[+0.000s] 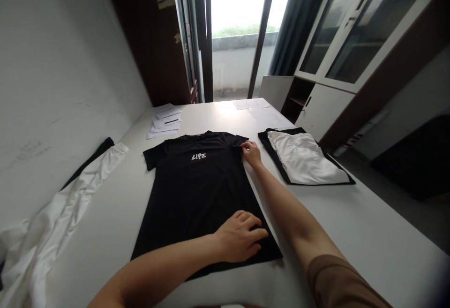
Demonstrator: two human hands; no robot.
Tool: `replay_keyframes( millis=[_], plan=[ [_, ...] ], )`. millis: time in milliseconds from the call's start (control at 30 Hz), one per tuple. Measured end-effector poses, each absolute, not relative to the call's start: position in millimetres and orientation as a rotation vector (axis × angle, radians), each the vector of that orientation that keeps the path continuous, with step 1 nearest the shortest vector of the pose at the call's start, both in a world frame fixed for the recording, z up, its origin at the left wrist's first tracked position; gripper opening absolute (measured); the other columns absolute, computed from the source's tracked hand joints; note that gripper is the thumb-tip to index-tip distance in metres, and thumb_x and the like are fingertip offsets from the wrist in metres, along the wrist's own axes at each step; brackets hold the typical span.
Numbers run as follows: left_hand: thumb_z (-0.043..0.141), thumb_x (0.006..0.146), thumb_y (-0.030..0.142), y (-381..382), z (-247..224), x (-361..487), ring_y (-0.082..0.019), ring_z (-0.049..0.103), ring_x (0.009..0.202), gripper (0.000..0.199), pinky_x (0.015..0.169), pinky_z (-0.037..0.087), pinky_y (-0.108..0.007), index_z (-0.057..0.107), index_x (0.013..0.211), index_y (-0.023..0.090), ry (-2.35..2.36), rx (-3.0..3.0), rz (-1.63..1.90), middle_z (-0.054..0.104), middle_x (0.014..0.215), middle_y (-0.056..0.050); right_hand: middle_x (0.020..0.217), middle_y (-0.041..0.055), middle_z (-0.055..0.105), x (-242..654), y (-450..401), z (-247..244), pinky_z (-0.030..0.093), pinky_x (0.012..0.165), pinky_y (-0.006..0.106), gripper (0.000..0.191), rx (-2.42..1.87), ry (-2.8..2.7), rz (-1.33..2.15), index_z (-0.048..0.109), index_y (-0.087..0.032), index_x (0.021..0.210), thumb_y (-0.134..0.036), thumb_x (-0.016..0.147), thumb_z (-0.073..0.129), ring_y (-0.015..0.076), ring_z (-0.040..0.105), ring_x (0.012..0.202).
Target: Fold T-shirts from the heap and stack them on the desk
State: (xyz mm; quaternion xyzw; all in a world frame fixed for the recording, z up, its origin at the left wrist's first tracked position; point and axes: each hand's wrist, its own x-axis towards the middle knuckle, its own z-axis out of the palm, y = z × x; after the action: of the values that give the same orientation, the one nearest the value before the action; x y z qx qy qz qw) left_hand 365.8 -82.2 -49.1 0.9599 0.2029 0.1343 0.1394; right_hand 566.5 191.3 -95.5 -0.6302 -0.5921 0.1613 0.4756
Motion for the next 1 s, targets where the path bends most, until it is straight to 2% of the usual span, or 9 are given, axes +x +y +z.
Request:
replay_keyframes(
  millis=[67, 200, 367, 467, 567, 667, 800, 900, 1000],
  plan=[
    [0.055, 0.101, 0.046, -89.0, -46.6, 369.0, -0.026, 0.053, 0.119, 0.045, 0.106, 0.040, -0.041, 0.054, 0.142, 0.026, 0.514, 2.831, 0.340, 0.057, 0.134, -0.009, 0.106, 0.0073, 0.065, 557.0, 190.9, -91.1, 0.059, 0.087, 0.039, 0.010, -1.481, -1.223, 0.654, 0.065, -0.022, 0.088, -0.030, 0.086, 0.060, 0.0233, 0.065, 0.100],
    [0.053, 0.100, 0.058, -91.6, -44.1, 371.0, -0.027, 0.052, 0.116, 0.053, 0.103, 0.041, -0.042, 0.053, 0.143, 0.026, 0.461, 2.878, 0.280, 0.056, 0.131, -0.011, 0.085, -0.0008, 0.059, 538.9, 192.1, -85.5, 0.063, 0.062, 0.033, 0.021, -1.264, -0.713, 1.169, 0.049, -0.026, 0.093, -0.039, 0.089, 0.065, 0.0158, 0.063, 0.070],
    [0.053, 0.100, 0.057, -90.2, -47.9, 369.4, -0.027, 0.050, 0.121, 0.049, 0.106, 0.038, -0.042, 0.057, 0.138, 0.026, 0.463, 2.861, 0.300, 0.055, 0.134, -0.010, 0.080, -0.0032, 0.055, 533.7, 196.4, -86.3, 0.058, 0.052, 0.023, 0.026, -1.250, -0.626, 1.282, 0.048, -0.026, 0.104, -0.032, 0.090, 0.069, 0.0112, 0.060, 0.061],
    [0.052, 0.099, 0.060, -93.6, -50.4, 372.0, -0.028, 0.050, 0.120, 0.052, 0.104, 0.038, -0.043, 0.057, 0.137, 0.024, 0.440, 2.871, 0.324, 0.055, 0.134, -0.011, 0.079, -0.0030, 0.058, 530.0, 199.0, -87.6, 0.053, 0.048, 0.022, 0.040, -1.361, -0.777, 1.225, 0.049, -0.025, 0.119, -0.038, 0.088, 0.072, 0.0113, 0.056, 0.056],
    [0.053, 0.097, 0.065, -96.5, -52.9, 376.9, -0.029, 0.051, 0.116, 0.056, 0.100, 0.039, -0.044, 0.058, 0.135, 0.025, 0.426, 2.895, 0.330, 0.056, 0.129, -0.011, 0.082, 0.0006, 0.064, 522.7, 198.8, -89.1, 0.056, 0.060, 0.030, 0.057, -1.568, -1.171, 0.942, 0.049, -0.023, 0.135, -0.045, 0.088, 0.072, 0.0161, 0.061, 0.062],
    [0.051, 0.098, 0.064, -96.5, -56.3, 380.6, -0.027, 0.053, 0.106, 0.049, 0.093, 0.040, -0.042, 0.061, 0.127, 0.025, 0.462, 2.925, 0.324, 0.059, 0.114, -0.008, 0.097, 0.0082, 0.070, 519.5, 198.5, -91.7, 0.055, 0.085, 0.040, 0.052, -1.745, -1.580, 0.491, 0.055, -0.023, 0.139, -0.043, 0.092, 0.066, 0.0258, 0.068, 0.090],
    [0.048, 0.101, 0.058, -93.9, -59.0, 381.8, -0.025, 0.053, 0.098, 0.041, 0.087, 0.039, -0.040, 0.061, 0.110, 0.021, 0.466, 2.962, 0.328, 0.061, 0.103, -0.006, 0.125, 0.0195, 0.064, 523.6, 204.9, -95.8, 0.045, 0.101, 0.049, 0.054, -1.898, -1.702, 0.104, 0.056, -0.017, 0.139, -0.048, 0.096, 0.059, 0.0353, 0.058, 0.118],
    [0.054, 0.099, 0.054, -92.4, -58.2, 382.1, -0.024, 0.054, 0.099, 0.037, 0.085, 0.039, -0.040, 0.060, 0.109, 0.020, 0.451, 2.964, 0.295, 0.063, 0.104, -0.006, 0.128, 0.0246, 0.059, 526.5, 210.8, -98.4, 0.039, 0.105, 0.054, 0.057, -1.988, -1.703, -0.002, 0.062, -0.012, 0.128, -0.056, 0.091, 0.064, 0.0402, 0.049, 0.124],
    [0.060, 0.096, 0.047, -92.2, -56.2, 381.7, -0.024, 0.054, 0.099, 0.032, 0.083, 0.039, -0.039, 0.059, 0.112, 0.019, 0.467, 2.949, 0.267, 0.065, 0.104, -0.006, 0.124, 0.0218, 0.057, 530.7, 213.3, -101.1, 0.039, 0.104, 0.051, 0.038, -2.031, -1.665, 0.027, 0.068, -0.015, 0.108, -0.048, 0.090, 0.064, 0.0383, 0.048, 0.122]
  ],
)
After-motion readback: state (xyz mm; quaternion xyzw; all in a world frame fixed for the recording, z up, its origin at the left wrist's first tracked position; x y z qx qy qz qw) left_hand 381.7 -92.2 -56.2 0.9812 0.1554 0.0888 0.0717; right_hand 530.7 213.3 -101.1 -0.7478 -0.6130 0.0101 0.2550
